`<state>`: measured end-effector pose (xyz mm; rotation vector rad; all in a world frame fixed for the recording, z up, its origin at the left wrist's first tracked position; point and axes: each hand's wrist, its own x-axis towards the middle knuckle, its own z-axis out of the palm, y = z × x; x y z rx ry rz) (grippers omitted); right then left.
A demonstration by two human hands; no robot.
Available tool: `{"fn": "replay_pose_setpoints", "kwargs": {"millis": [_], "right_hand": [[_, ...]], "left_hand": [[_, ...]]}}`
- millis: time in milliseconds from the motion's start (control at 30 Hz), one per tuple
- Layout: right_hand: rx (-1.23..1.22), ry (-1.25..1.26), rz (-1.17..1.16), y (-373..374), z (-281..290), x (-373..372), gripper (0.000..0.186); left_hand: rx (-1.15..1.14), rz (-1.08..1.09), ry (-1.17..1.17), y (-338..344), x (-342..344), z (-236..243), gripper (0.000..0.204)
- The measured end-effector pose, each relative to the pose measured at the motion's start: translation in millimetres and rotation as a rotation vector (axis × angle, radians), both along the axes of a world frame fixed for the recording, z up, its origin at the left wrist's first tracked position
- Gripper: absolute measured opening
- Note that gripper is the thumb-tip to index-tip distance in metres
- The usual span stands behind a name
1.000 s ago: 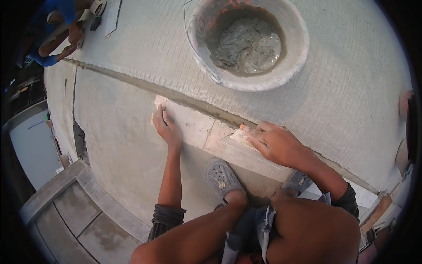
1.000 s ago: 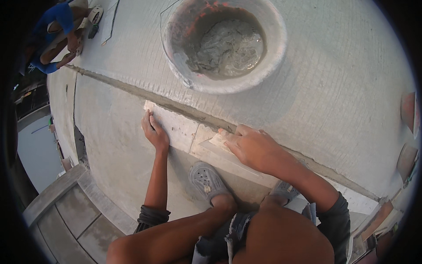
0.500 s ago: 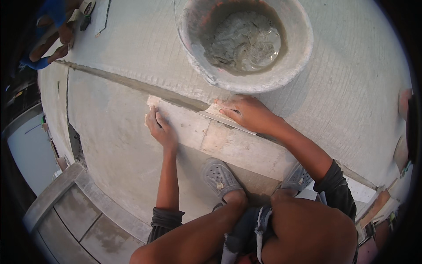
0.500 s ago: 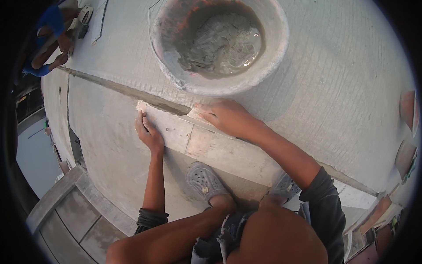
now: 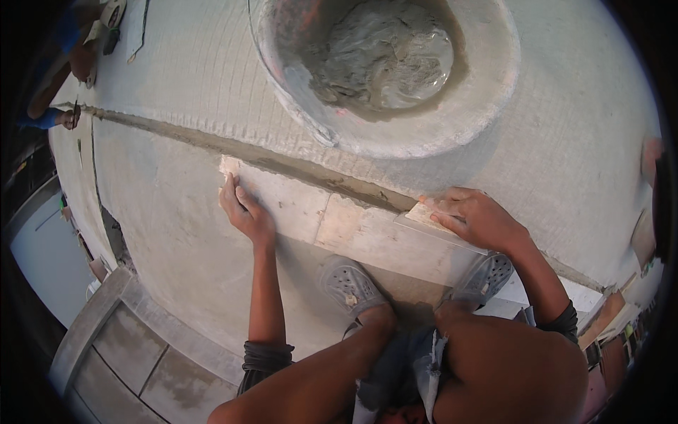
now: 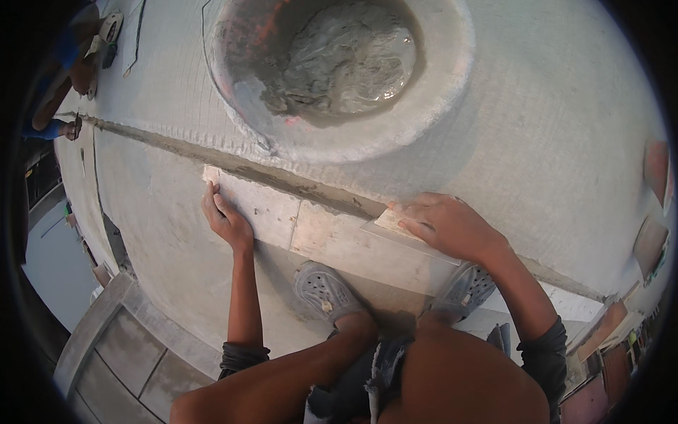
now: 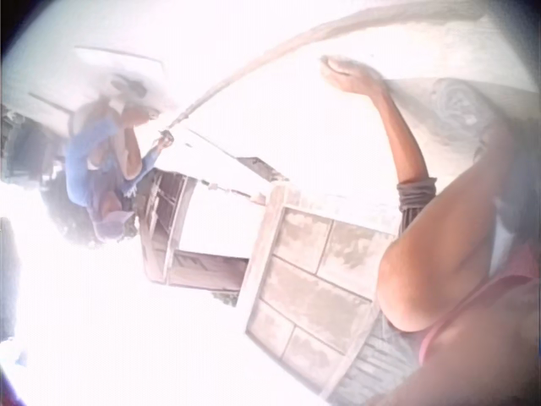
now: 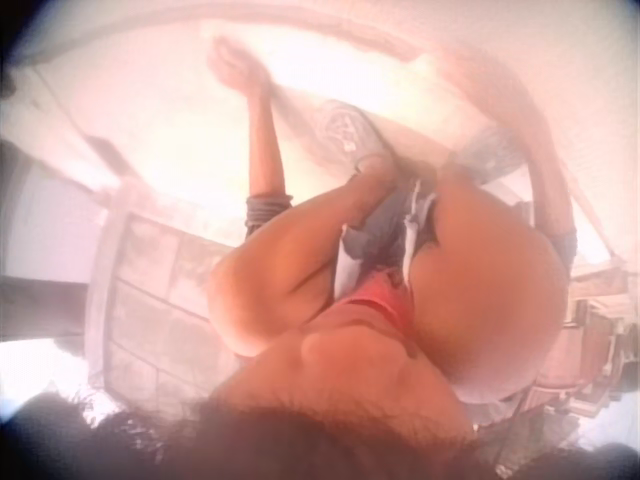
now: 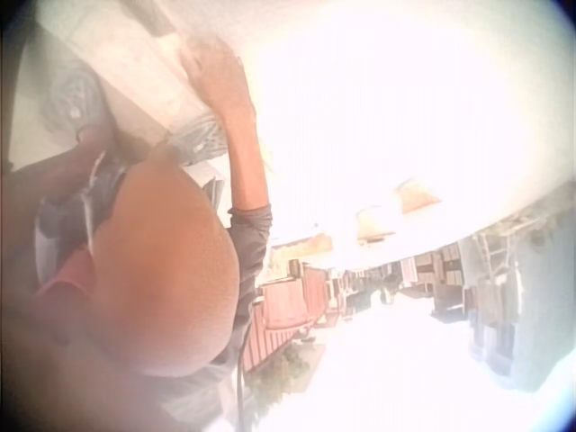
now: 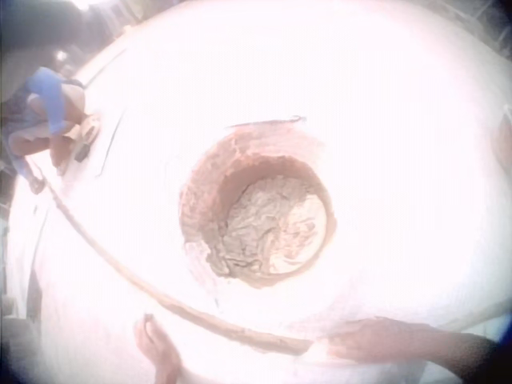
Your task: The person scoops cement from a bucket using a trowel and applies it to a linear gap on a concrete surface, smoothing it with the trowel. The person repeatedly scoops and spreads the cement along the gap.
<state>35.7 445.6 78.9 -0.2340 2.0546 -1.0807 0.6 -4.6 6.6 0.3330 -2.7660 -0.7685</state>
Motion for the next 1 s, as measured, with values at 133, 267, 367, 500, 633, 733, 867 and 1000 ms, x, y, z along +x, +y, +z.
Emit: {"fn": "replay_pose_setpoints", "kwargs": {"millis": [133,267,367,500,633,733,867,1000], "right_hand": [[0.084,0.025,0.007,-11.8,19.1,-23.4,0.045],[-0.117,0.097,-0.113,-83.1,-7.8,-54.7,0.045],[-0.203,0.164,-0.161,-140.3,-24.8,-77.3,0.046],[-0.173,-0.038,-0.104,-171.8,-24.8,-111.5,0.047],[-0.077,-0.022,-0.029,-162.8,-26.5,-105.1,0.045],[-0.022,0.016,0.061,-128.4,-34.2,-80.5,0.043],[0.046,-0.017,0.056,-55.7,-10.5,-33.5,0.044],[0.070,-0.154,0.073,-2.8,24.0,-27.4,0.043]], "left_hand": [[-0.015,0.004,-0.012,-2.1,1.4,-1.6,0.043],[-0.016,-0.016,0.000,-4.5,1.1,-6.2,0.043],[0.012,-0.015,0.003,-2.3,-2.9,-3.3,0.041],[-0.054,-0.036,0.009,-1.9,-1.7,-3.6,0.040],[-0.059,-0.037,0.021,1.4,-2.3,-3.7,0.039],[-0.058,-0.037,0.020,3.1,-2.4,-1.6,0.040],[-0.055,-0.036,0.039,2.7,0.4,-5.6,0.040],[-0.011,-0.019,-0.006,-4.1,1.7,-4.0,0.041]]}}
